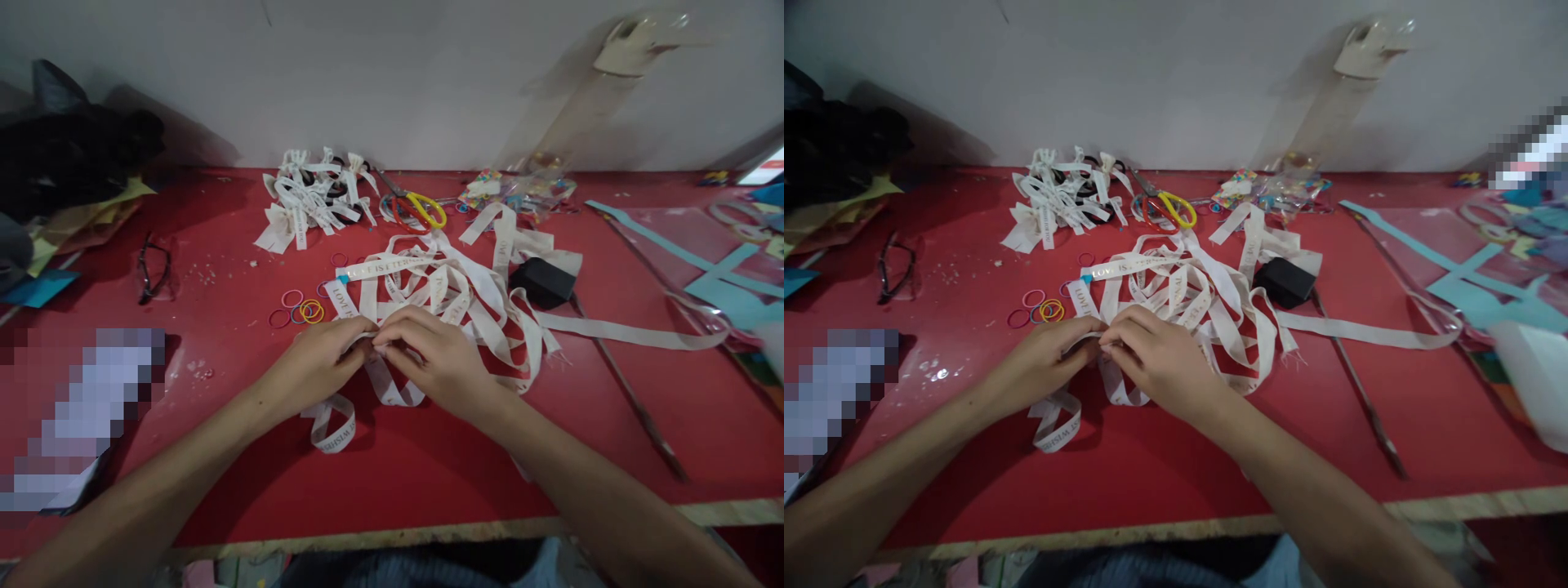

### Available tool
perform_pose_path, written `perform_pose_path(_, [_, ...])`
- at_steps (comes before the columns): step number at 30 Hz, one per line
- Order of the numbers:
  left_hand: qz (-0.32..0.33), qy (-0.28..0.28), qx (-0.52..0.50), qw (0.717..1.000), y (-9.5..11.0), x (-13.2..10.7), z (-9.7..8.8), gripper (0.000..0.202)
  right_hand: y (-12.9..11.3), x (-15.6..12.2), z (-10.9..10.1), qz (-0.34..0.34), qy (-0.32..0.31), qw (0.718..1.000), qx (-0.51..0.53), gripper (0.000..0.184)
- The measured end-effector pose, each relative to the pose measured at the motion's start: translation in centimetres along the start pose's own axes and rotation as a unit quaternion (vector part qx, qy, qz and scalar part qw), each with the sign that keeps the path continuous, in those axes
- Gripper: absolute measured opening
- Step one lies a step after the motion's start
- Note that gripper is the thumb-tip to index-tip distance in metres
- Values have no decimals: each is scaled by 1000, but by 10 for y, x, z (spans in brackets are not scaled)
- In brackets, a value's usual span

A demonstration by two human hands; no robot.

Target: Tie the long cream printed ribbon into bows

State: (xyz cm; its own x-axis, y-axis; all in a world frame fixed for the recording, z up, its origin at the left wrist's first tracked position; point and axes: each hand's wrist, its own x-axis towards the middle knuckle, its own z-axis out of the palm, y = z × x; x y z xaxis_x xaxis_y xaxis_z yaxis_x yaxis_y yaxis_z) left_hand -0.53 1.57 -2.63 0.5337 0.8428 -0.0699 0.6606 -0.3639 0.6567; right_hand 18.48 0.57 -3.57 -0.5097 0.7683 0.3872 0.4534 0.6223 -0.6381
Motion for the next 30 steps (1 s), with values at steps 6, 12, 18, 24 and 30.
perform_pose_path(6, [-3, -3, 9, 1000, 0, 0, 0, 12, 0, 0, 0, -4, 1, 1000, -3, 10])
perform_pose_path(12, [-6, -8, 25, 1000, -1, 1, 1, 11, 0, -1, 0, -5, -5, 1000, -10, 10])
perform_pose_path(18, [-3, -10, 31, 999, -1, 0, 0, 11, 0, -1, 0, 2, -11, 1000, -12, 10])
perform_pose_path(24, [1, -9, 32, 999, 0, 0, 1, 11, -1, 0, -1, 3, -13, 1000, -13, 10])
perform_pose_path(30, [4, -11, 34, 999, -1, 0, 1, 12, 0, 0, -1, 0, -13, 1000, -18, 10])
